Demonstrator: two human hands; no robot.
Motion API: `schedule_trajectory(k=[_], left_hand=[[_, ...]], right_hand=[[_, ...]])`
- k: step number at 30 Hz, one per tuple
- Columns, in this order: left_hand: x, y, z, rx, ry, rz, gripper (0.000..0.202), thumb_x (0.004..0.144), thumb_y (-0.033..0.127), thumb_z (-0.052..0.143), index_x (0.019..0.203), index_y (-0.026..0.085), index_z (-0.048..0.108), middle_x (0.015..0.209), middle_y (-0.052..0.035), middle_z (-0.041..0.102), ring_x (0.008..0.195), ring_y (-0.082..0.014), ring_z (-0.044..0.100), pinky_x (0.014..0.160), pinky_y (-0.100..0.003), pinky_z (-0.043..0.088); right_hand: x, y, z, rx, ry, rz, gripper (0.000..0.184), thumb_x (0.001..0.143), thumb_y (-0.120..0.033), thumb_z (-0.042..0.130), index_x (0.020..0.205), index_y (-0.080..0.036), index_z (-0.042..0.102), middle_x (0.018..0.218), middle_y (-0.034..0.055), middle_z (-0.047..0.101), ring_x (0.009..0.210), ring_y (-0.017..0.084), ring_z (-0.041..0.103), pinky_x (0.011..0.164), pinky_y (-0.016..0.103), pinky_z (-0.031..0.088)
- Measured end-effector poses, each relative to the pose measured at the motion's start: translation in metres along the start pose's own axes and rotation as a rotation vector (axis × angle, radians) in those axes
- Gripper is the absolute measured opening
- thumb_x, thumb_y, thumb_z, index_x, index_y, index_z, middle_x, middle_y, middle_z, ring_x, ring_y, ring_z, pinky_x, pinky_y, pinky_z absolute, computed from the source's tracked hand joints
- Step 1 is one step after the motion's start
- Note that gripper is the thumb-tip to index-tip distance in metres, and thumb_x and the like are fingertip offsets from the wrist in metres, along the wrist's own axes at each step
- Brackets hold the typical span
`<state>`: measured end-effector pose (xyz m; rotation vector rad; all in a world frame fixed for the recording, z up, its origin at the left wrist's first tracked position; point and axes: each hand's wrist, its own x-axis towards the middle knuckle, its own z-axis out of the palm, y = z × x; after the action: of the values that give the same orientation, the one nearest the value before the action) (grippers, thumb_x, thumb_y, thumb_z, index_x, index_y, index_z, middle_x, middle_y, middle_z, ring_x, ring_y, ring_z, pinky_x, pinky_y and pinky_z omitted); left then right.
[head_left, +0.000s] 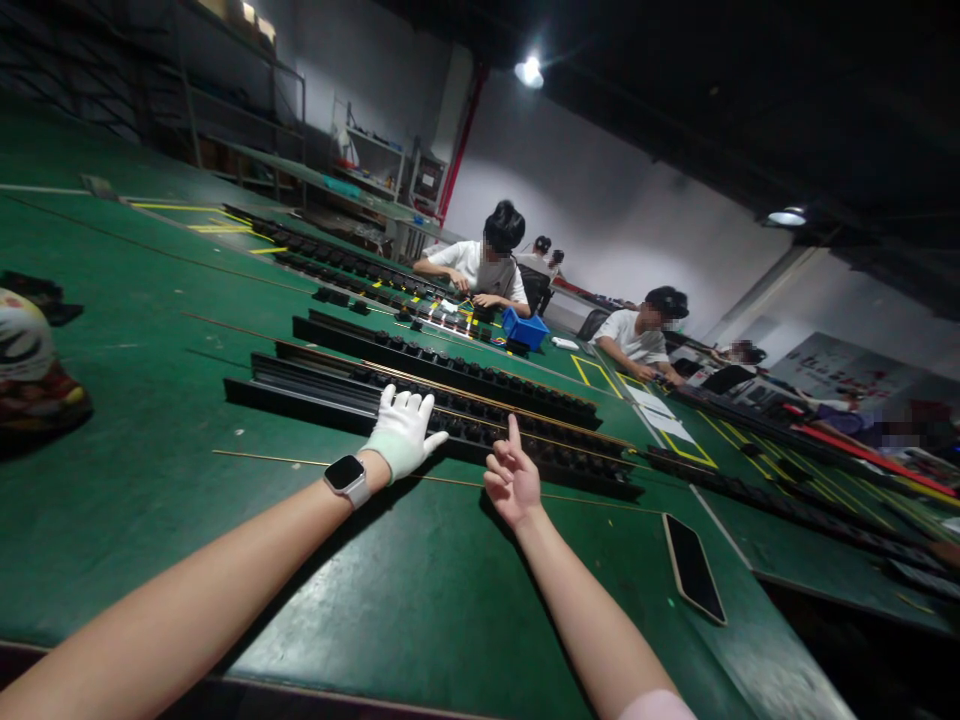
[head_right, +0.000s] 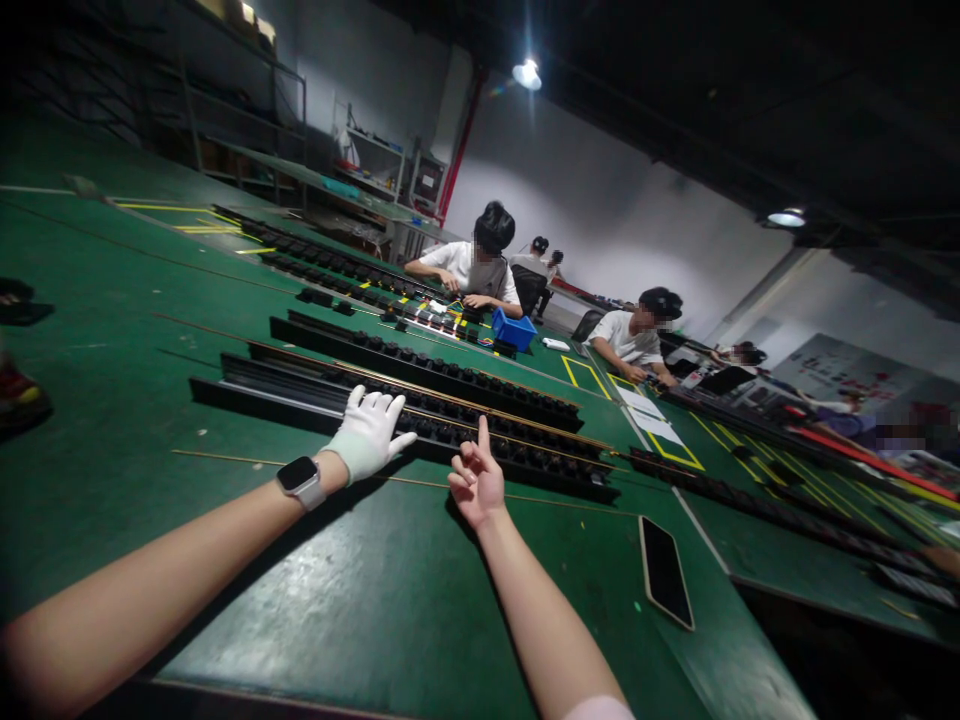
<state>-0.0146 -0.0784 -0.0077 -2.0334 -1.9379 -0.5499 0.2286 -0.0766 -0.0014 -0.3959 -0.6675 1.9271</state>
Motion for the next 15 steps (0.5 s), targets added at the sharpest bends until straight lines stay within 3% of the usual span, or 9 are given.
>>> schedule_trajectory(k=[6,15], left_hand=[[-0.0002,0.0009,-0.0026,-0.030,-0.003,-0.008,0.076,0.097,0.064,0.051,0.150,0.009,0.057,0.137,-0.0238,0.066,0.132,-0.0408,0.053,0.127,-0.059,0.012],[0.0007,0.0005,-0.0067,0.002,-0.004,0.004,0.080,0.097,0.065,0.052,0.148,0.005,0.058,0.132,-0.0257,0.068,0.127,-0.0413,0.057,0.125,-0.058,0.016]], right_hand=[[-0.0029,0.0020,0.0022,-0.058,-0.016,0.079,0.085,0.093,-0.012,0.068,0.162,-0.049,0.034,0.081,-0.0087,0.061,0.048,0.006,0.036,0.043,0.012,0.030],[-0.0032,-0.0024,0.0016,-0.080,0.058,-0.006,0.088,0.088,-0.012,0.071,0.161,-0.047,0.037,0.083,-0.0081,0.065,0.049,0.007,0.036,0.042,0.012,0.031]])
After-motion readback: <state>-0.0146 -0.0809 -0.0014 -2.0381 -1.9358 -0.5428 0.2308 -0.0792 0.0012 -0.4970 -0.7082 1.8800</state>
